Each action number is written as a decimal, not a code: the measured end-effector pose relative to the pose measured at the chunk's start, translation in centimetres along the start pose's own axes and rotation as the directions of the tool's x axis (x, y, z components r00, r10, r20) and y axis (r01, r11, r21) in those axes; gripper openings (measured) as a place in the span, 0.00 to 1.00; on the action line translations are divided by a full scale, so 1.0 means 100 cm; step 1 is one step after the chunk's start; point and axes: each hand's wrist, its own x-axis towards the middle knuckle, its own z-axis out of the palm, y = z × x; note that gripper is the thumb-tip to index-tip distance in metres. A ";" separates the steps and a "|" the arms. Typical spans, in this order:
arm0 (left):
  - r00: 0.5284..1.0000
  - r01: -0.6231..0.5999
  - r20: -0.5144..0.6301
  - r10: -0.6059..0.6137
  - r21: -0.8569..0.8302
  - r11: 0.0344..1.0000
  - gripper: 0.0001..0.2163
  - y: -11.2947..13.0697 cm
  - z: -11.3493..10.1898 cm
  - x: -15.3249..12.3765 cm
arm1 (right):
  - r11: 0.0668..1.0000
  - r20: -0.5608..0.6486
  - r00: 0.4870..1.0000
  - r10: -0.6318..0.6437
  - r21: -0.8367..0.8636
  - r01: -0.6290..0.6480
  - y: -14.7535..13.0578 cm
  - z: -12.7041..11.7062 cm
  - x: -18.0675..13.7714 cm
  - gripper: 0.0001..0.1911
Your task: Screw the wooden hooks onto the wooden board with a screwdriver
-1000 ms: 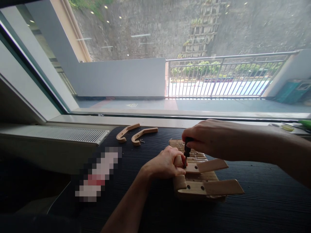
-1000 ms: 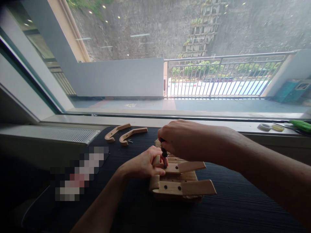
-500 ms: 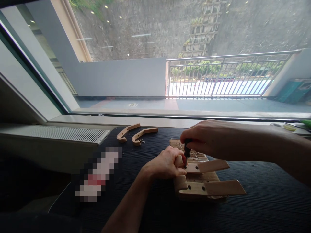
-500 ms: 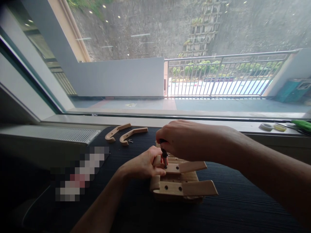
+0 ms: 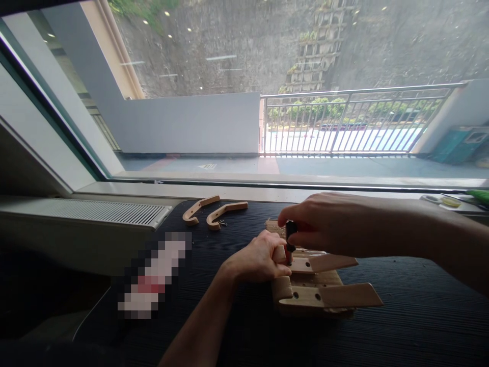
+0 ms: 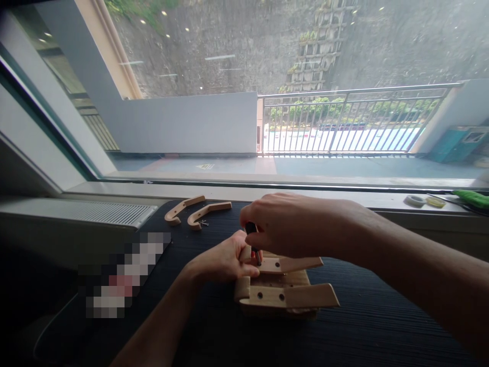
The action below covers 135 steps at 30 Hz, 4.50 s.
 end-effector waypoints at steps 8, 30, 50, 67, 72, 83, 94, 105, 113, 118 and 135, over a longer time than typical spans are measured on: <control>0.999 -0.037 0.021 0.036 0.031 0.999 0.08 -0.002 0.000 0.001 | 1.000 -0.012 1.000 -0.015 -0.008 0.015 0.004 0.000 0.001 0.10; 0.999 -0.027 0.031 0.027 0.007 1.000 0.08 -0.001 0.000 0.001 | 0.999 0.018 0.999 -0.030 0.031 0.029 0.004 -0.005 0.003 0.10; 0.999 -0.041 -0.008 0.041 0.018 0.999 0.08 -0.002 0.001 0.001 | 1.000 0.021 1.000 0.009 0.007 -0.010 0.000 -0.003 -0.001 0.10; 0.999 -0.018 0.038 0.019 -0.026 1.000 0.09 -0.002 0.000 0.001 | 0.991 -0.065 0.998 -0.025 -0.133 0.016 0.000 0.005 -0.002 0.10; 0.998 -0.035 0.042 0.037 -0.043 0.998 0.09 0.000 -0.001 0.000 | 0.999 -0.040 0.998 -0.039 -0.002 0.039 0.000 -0.001 -0.005 0.09; 1.000 -0.021 -0.003 0.022 0.031 0.999 0.08 0.002 0.001 0.000 | 0.992 -0.075 0.995 -0.064 -0.116 0.055 0.009 0.010 0.000 0.11; 1.000 -0.012 0.027 0.011 0.029 1.000 0.11 -0.005 0.001 0.001 | 0.992 -0.069 0.997 0.033 -0.121 -0.041 0.000 0.001 0.000 0.09; 0.999 -0.051 0.014 0.051 0.023 0.998 0.10 -0.005 0.001 0.002 | 1.000 -0.062 0.998 0.002 -0.010 -0.003 0.009 0.005 0.001 0.12; 0.999 -0.041 0.016 0.041 0.005 0.999 0.10 -0.002 0.002 0.002 | 0.997 -0.062 0.996 0.060 -0.047 -0.063 0.001 0.008 0.004 0.15; 1.000 0.002 0.016 -0.002 -0.005 1.000 0.11 0.000 0.000 0.000 | 0.999 -0.051 0.999 0.019 -0.040 -0.021 -0.002 0.001 -0.001 0.09; 0.999 -0.051 0.015 0.051 0.049 0.997 0.09 -0.002 0.000 0.000 | 0.999 -0.084 0.996 0.033 -0.026 -0.035 0.007 0.012 0.004 0.15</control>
